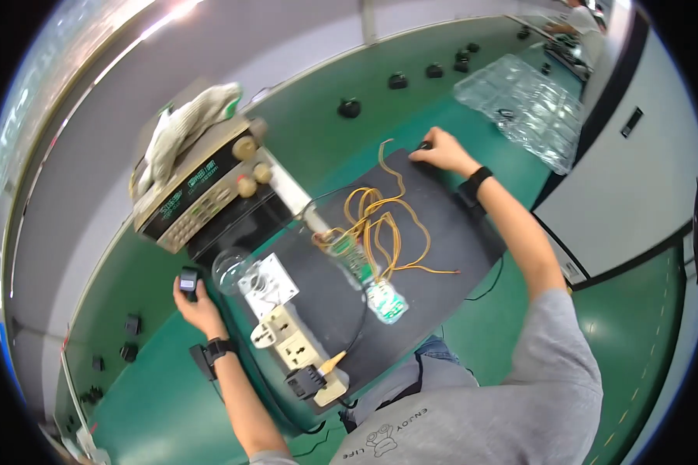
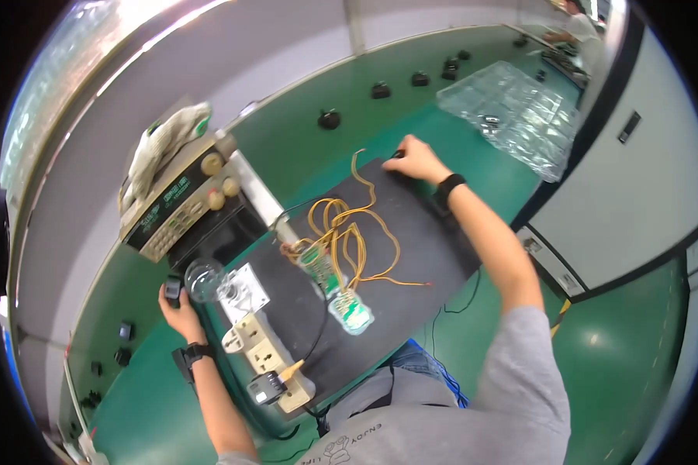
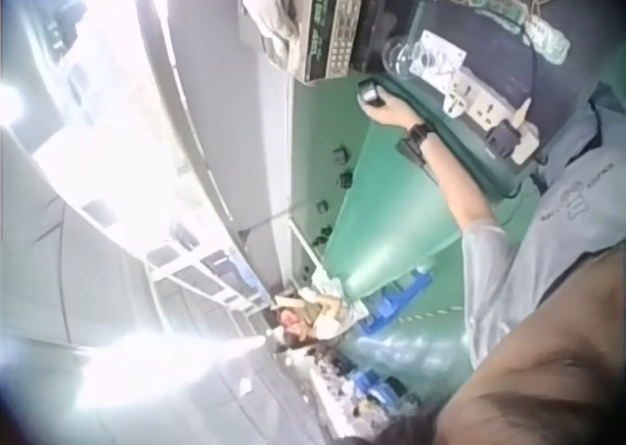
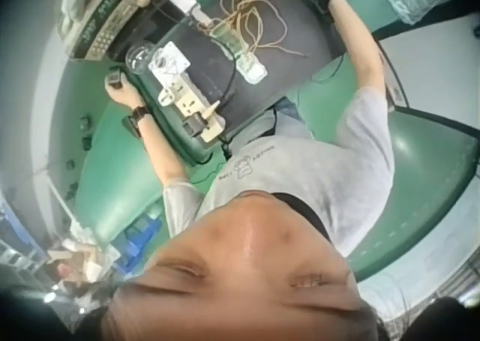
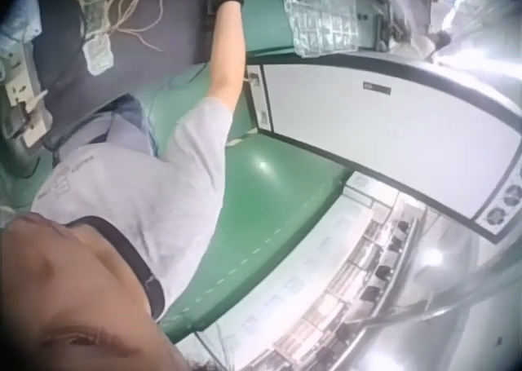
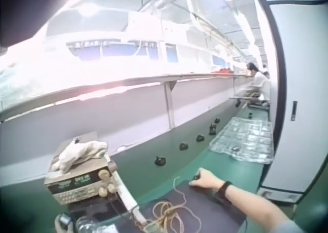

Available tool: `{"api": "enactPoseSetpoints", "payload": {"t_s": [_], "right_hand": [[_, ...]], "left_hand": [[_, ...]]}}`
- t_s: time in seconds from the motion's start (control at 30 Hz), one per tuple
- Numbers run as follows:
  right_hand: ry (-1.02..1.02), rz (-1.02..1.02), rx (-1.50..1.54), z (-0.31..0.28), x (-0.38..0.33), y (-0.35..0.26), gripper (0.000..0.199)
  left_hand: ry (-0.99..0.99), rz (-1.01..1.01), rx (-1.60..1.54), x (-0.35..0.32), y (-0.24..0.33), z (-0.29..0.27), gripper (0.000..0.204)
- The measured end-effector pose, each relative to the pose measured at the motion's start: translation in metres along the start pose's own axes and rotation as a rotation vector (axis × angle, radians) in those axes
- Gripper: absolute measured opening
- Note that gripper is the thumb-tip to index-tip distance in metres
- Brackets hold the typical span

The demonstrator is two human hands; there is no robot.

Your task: The person tests power adapters by plugging them into a power strip, touching a probe to the adapter, and monitoring a digital meter. After each test, the person removes the probe and the adapter before repeating the process with another unit.

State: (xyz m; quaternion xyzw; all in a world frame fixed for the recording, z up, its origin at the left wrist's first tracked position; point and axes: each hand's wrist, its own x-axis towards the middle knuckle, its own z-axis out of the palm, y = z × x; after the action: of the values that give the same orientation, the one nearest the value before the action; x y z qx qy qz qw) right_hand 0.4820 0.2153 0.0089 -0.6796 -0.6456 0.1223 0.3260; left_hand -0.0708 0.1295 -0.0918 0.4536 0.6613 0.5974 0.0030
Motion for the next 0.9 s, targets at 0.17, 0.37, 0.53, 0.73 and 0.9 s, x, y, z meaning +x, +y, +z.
{"api": "enactPoseSetpoints", "payload": {"t_s": [0.17,0.37,0.53,0.73,0.9], "right_hand": [[0.156,0.041,0.308,0.015,-0.009,-0.006,0.059],[-0.008,0.566,1.46,-0.02,-0.041,-0.035,0.037],[-0.184,0.352,1.788,-0.036,-0.066,-0.043,0.015],[-0.635,0.075,1.369,-0.049,-0.098,-0.115,0.044],[-0.958,-0.158,0.9,-0.047,-0.163,-0.164,0.066]], "left_hand": [[-0.036,0.215,0.235,0.028,-0.022,-0.013,0.051],[0.22,-0.013,0.033,0.031,-0.067,-0.017,0.057],[0.205,0.047,-0.02,0.024,-0.062,-0.012,0.065],[0.082,0.053,-0.163,-0.008,0.051,-0.054,0.017],[0.093,-0.258,-0.222,-0.034,0.014,-0.061,0.031]]}}
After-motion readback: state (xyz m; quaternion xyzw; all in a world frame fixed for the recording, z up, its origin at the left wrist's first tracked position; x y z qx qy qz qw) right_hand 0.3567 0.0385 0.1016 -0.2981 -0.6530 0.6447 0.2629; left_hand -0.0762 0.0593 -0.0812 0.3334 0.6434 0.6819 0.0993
